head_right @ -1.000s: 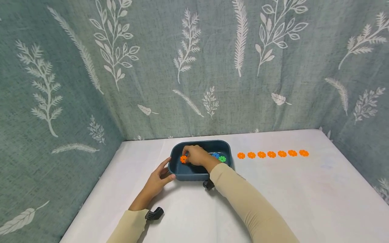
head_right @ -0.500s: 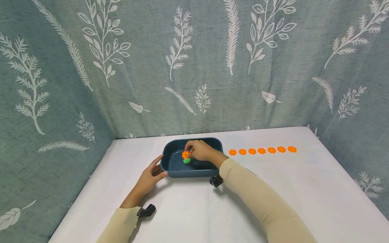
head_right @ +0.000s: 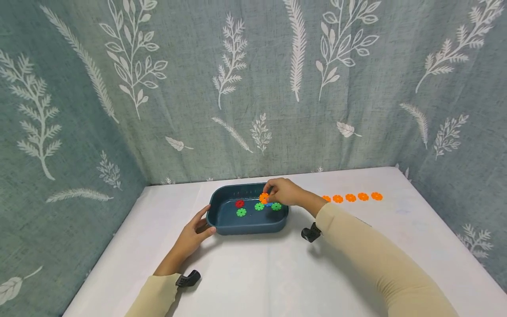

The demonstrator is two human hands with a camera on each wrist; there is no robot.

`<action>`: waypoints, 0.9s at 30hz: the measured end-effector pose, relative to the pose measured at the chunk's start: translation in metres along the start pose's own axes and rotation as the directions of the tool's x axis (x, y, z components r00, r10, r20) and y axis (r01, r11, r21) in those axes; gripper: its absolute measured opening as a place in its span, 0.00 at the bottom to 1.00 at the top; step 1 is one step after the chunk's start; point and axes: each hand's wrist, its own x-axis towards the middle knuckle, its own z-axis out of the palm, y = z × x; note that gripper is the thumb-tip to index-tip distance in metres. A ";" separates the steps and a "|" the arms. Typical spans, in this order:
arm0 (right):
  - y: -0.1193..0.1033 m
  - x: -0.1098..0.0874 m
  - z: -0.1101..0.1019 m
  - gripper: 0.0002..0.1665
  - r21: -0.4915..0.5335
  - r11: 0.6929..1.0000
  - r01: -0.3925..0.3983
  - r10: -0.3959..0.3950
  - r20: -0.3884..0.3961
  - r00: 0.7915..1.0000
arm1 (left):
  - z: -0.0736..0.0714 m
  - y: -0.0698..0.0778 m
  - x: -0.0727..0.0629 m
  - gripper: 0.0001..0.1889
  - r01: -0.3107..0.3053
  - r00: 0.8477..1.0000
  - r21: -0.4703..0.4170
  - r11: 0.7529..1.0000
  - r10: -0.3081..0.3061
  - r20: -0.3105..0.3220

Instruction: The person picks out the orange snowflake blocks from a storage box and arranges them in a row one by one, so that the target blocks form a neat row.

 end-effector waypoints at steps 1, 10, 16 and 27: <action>0.003 -0.003 -0.003 0.15 -0.009 1.000 -0.004 0.004 -0.004 1.000 | 0.000 0.000 0.000 0.44 0.002 1.000 0.001 1.000 -0.002 0.001; 0.028 -0.024 -0.026 0.16 0.022 0.995 -0.100 0.101 -0.039 0.994 | 0.001 0.001 -0.001 0.45 0.006 1.000 0.003 1.000 -0.006 -0.003; 0.047 -0.041 -0.045 0.17 0.100 0.987 -0.126 0.136 -0.098 0.986 | 0.000 0.001 0.000 0.45 -0.010 1.000 0.010 1.000 0.010 -0.001; 0.093 -0.073 -0.075 0.22 0.175 0.967 -0.185 0.212 -0.147 0.966 | 0.000 0.001 -0.001 0.45 -0.012 1.000 -0.009 1.000 0.012 0.001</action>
